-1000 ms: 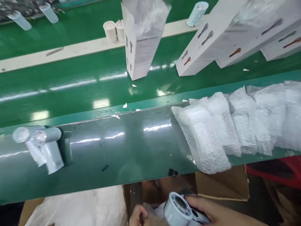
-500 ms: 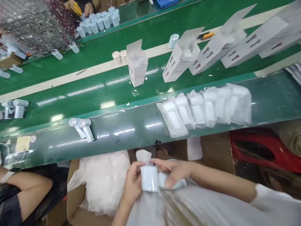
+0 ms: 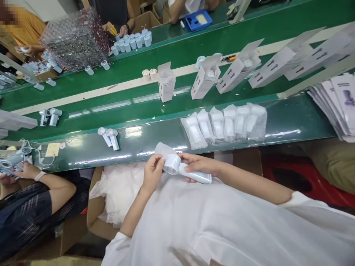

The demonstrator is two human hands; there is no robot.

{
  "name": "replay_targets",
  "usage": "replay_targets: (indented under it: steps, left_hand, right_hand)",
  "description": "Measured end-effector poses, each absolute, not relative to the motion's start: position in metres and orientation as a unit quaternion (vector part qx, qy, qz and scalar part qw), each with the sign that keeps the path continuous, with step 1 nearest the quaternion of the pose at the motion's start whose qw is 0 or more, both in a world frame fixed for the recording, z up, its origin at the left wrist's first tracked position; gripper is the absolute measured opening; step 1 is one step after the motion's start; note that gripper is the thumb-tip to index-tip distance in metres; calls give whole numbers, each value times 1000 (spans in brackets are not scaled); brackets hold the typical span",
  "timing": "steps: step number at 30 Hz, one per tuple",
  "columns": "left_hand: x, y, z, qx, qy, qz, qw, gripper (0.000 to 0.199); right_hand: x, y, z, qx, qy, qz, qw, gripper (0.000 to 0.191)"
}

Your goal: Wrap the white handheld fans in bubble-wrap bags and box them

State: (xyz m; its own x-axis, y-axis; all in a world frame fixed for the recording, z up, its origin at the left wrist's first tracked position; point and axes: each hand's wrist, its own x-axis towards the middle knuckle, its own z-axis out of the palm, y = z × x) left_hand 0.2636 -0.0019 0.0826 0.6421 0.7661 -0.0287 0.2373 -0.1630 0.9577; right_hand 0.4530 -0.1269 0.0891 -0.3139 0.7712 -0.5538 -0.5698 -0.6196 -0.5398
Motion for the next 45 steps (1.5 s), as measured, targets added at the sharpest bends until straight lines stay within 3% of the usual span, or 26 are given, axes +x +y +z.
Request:
replay_targets:
  steps: [4,8,15,19,22,27,33,35,41,45]
  left_hand:
    - [260,8,94,872,169,267,375,14]
    - [255,-9,80,909,152,313,228,16]
    - [274,-19,67,900,179,329,225,13]
    - [291,-12,78,928,65,318,184,13]
    - [295,-19,75,949,-21,228,217,13]
    - [299,-30,64,892,161,242,347,17]
    - [306,-28,61,809,273,141,502,20]
    - [309,-28,61,804,305,126,494,18]
    - [318,-30,75,846,221,149,462,18]
    - [306,-23,94,805,297,206,470,12]
  right_hand:
    - [459,-126,93,-435,-84,770,459,51]
    - [457,-129,97,-451,-24,743,493,48]
    - [447,-129,103,-485,35,727,484,40]
    - [446,-121,101,-494,41,730,470,29]
    - [446,-115,92,-532,82,691,483,26]
    - [451,-111,71,-527,128,679,495,14]
    - [464,-115,53,-444,170,764,437,17]
    - [463,-116,49,-437,146,763,453,17]
    - [456,-118,51,-596,8,672,439,27]
    - [484,-123,70,-611,-142,637,448,29]
